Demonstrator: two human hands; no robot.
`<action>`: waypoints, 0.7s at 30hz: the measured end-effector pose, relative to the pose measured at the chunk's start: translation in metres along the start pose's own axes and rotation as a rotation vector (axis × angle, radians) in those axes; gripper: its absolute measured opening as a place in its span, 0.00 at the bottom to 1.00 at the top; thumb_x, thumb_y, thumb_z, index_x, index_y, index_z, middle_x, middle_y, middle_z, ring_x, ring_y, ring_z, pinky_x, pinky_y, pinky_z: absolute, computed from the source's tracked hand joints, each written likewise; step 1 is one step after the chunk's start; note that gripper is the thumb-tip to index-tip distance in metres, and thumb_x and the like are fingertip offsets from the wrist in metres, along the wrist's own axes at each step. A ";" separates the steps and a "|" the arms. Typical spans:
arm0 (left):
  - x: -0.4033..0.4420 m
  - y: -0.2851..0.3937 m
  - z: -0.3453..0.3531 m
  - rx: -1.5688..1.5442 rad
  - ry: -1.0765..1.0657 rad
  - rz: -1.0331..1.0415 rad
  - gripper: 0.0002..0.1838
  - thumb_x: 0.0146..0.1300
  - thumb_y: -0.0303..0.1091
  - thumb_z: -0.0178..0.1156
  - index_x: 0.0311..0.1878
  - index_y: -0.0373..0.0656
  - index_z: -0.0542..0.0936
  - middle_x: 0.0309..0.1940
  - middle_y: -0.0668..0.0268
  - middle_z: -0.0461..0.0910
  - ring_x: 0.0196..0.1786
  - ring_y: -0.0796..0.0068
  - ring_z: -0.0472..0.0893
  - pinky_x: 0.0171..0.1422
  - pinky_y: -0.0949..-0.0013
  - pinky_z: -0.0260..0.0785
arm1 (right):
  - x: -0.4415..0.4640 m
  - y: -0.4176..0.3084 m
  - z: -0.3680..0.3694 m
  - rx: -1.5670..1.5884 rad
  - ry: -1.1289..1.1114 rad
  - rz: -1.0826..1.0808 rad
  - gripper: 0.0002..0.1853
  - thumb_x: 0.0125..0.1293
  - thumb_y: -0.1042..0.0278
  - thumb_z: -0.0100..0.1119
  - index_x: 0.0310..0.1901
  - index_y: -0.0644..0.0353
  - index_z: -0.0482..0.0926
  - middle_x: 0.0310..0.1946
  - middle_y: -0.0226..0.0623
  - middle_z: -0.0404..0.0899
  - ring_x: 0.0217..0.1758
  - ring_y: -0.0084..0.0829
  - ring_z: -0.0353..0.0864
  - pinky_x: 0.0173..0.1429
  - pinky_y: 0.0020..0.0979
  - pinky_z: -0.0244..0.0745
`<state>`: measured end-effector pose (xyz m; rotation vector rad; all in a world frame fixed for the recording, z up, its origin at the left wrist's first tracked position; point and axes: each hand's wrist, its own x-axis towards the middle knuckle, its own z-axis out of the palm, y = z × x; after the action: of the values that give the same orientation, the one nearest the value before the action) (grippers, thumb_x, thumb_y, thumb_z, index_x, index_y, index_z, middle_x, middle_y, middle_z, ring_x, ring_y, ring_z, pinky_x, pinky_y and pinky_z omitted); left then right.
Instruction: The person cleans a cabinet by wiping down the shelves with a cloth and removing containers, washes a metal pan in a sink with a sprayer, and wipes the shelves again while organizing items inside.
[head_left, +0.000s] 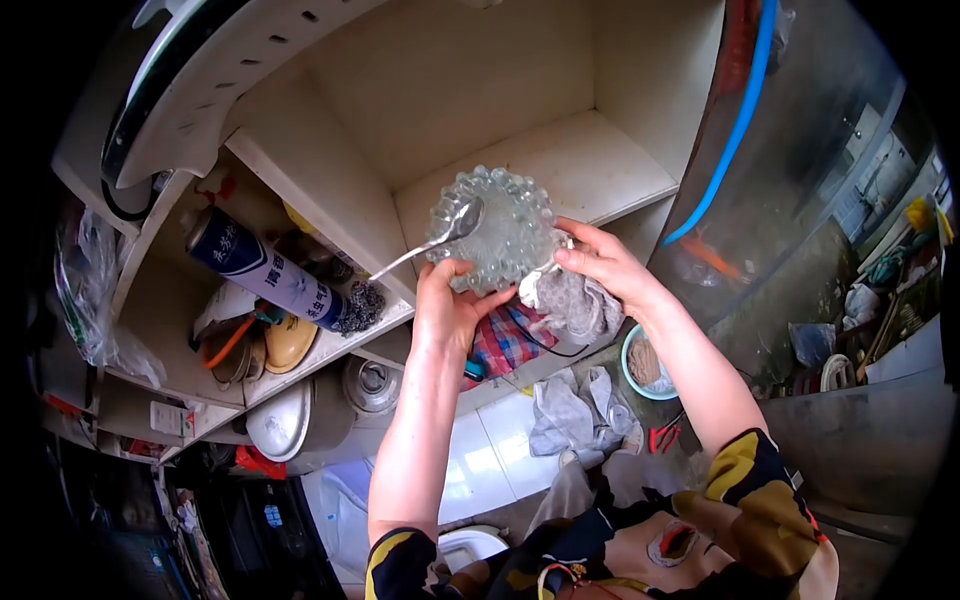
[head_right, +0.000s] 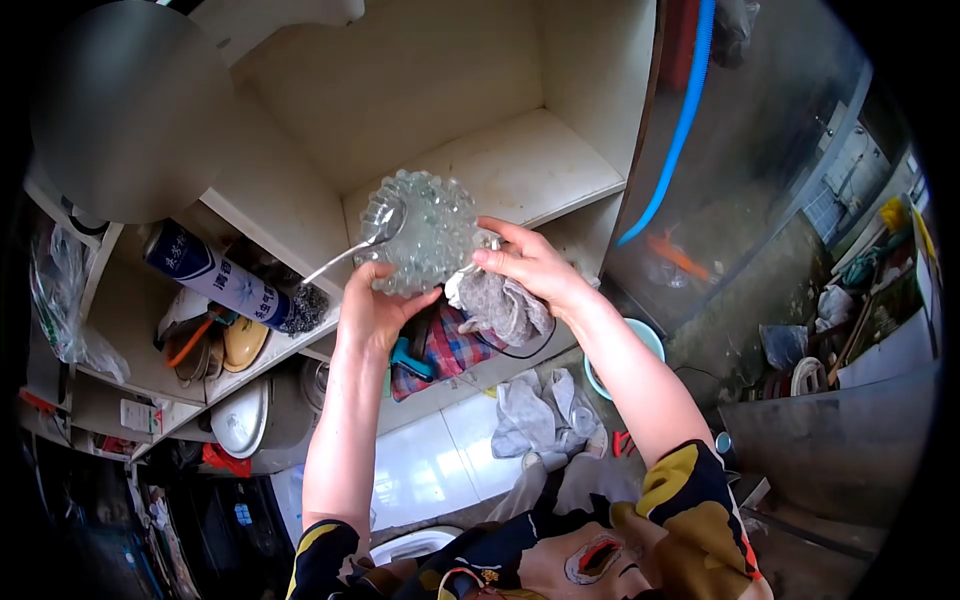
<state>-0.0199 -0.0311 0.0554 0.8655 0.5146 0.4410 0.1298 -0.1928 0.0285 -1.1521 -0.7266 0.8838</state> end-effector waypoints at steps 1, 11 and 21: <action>0.008 0.002 -0.001 0.002 0.017 0.011 0.21 0.55 0.30 0.47 0.53 0.36 0.62 0.55 0.50 0.64 0.55 0.47 0.70 0.48 0.42 0.74 | 0.002 0.004 -0.001 0.001 0.001 -0.005 0.35 0.60 0.61 0.63 0.64 0.68 0.59 0.47 0.43 0.76 0.48 0.25 0.75 0.52 0.25 0.70; 0.058 0.014 -0.018 0.073 0.255 0.003 0.13 0.58 0.34 0.49 0.44 0.39 0.66 0.52 0.50 0.66 0.53 0.50 0.72 0.45 0.42 0.77 | -0.018 0.030 -0.021 0.324 0.096 0.025 0.28 0.62 0.64 0.59 0.61 0.69 0.64 0.50 0.38 0.74 0.52 0.26 0.75 0.55 0.27 0.71; 0.053 0.023 -0.013 0.165 0.262 0.034 0.25 0.67 0.44 0.46 0.63 0.45 0.61 0.61 0.55 0.63 0.62 0.53 0.67 0.53 0.39 0.70 | -0.048 0.056 -0.050 0.498 0.224 0.109 0.18 0.62 0.64 0.57 0.49 0.68 0.73 0.42 0.41 0.80 0.45 0.31 0.81 0.51 0.31 0.77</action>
<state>0.0106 0.0193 0.0544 0.9817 0.7865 0.5528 0.1378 -0.2488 -0.0406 -0.8297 -0.2383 0.9420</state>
